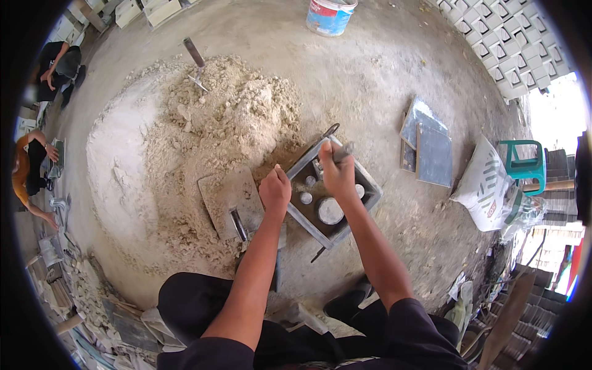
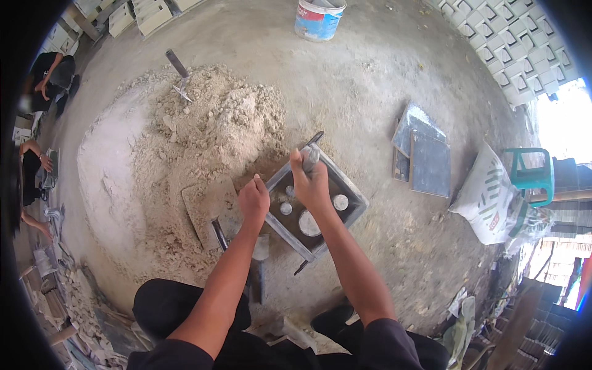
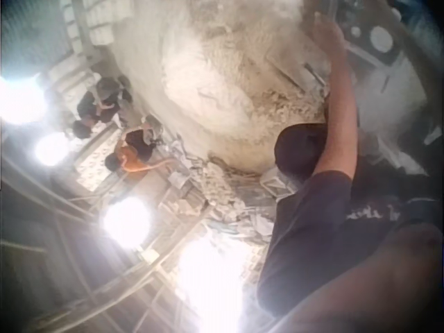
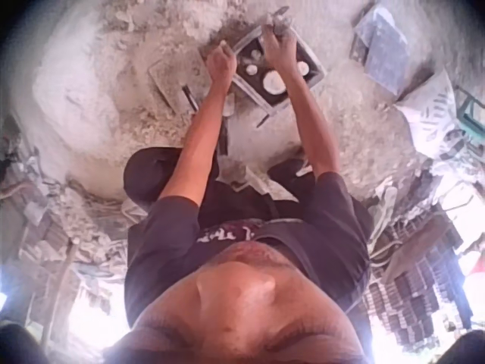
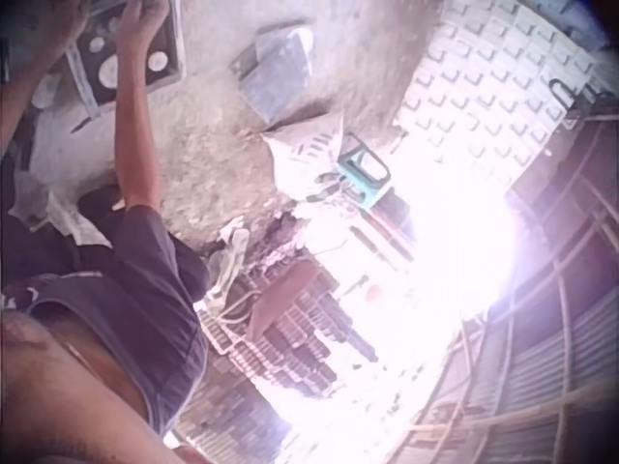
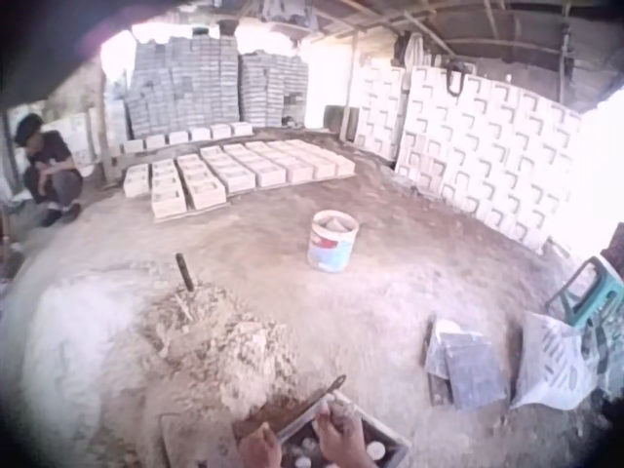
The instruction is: The person uses a small hand tool to compact dry material into a metal mold frame and then uses a flat board to level the surface, repeating the process to form bricks on the floor.
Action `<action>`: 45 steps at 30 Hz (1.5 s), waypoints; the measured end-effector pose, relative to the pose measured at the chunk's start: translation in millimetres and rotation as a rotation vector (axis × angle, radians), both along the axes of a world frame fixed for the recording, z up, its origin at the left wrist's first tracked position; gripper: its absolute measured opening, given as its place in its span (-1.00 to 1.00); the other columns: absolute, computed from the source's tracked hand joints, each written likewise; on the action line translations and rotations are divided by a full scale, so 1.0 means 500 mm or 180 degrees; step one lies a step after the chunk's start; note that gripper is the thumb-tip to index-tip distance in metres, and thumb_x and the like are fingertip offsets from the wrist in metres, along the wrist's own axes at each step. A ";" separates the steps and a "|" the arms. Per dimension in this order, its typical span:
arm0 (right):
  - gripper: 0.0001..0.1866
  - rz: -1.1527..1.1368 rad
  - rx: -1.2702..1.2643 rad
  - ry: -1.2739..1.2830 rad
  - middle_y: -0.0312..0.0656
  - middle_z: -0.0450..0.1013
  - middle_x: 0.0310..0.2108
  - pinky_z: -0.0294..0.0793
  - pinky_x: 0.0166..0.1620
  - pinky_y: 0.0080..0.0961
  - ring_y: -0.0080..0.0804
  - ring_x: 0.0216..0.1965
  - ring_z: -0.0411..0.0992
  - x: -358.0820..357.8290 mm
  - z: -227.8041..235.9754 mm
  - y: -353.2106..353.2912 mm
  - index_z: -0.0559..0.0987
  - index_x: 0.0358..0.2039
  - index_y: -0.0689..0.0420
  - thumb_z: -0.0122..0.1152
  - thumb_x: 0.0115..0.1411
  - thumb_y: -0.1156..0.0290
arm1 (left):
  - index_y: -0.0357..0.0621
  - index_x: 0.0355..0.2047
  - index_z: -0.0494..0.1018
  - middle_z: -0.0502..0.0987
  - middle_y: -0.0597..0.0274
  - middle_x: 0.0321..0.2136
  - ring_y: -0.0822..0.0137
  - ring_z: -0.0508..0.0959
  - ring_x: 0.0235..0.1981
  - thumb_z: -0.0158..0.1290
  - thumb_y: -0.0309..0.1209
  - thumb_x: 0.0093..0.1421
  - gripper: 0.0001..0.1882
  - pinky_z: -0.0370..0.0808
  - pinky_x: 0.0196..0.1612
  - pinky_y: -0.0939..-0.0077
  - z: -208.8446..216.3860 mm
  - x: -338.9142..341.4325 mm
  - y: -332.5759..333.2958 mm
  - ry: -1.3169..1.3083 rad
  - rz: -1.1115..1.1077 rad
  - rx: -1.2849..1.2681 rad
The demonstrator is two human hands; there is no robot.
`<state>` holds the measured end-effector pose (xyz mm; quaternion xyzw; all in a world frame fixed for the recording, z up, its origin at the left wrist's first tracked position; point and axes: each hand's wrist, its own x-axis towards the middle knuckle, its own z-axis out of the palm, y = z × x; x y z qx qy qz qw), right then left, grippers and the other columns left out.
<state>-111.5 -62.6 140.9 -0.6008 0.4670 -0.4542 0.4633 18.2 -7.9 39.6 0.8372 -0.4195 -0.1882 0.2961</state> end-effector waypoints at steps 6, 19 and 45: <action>-0.56 -0.0404 0.0165 -0.0467 -0.50 0.11 -0.66 -0.01 -0.54 -0.62 -0.73 -0.59 0.02 0.015 0.013 0.005 0.27 -0.65 0.10 0.00 0.37 0.22 | -0.21 -0.59 0.49 0.52 -0.18 -0.59 -0.22 0.53 -0.49 -0.20 -0.17 0.33 -0.52 0.46 -0.38 -0.07 -0.015 0.005 0.000 -0.0089 0.0027 -0.0175; -0.68 0.0718 0.0536 -0.0697 -0.39 0.20 -0.72 0.05 -0.57 -0.53 -0.65 -0.64 0.12 -0.004 0.075 -0.024 0.28 -0.75 0.18 0.02 0.14 0.48 | -0.27 -0.55 0.50 0.52 -0.18 -0.56 -0.21 0.51 -0.45 -0.22 -0.20 0.33 -0.52 0.41 -0.35 -0.05 -0.007 0.002 0.001 0.0021 0.0077 -0.0092; -0.63 0.0145 0.0132 -0.0443 -0.34 0.14 -0.79 0.08 -0.61 -0.49 -0.62 -0.69 0.07 0.047 0.029 0.041 0.24 -0.74 0.19 -0.01 0.19 0.42 | -0.30 -0.55 0.50 0.51 -0.23 -0.55 -0.24 0.52 -0.43 -0.24 -0.21 0.34 -0.51 0.41 -0.31 -0.08 -0.006 0.009 0.005 -0.0066 0.0002 -0.0062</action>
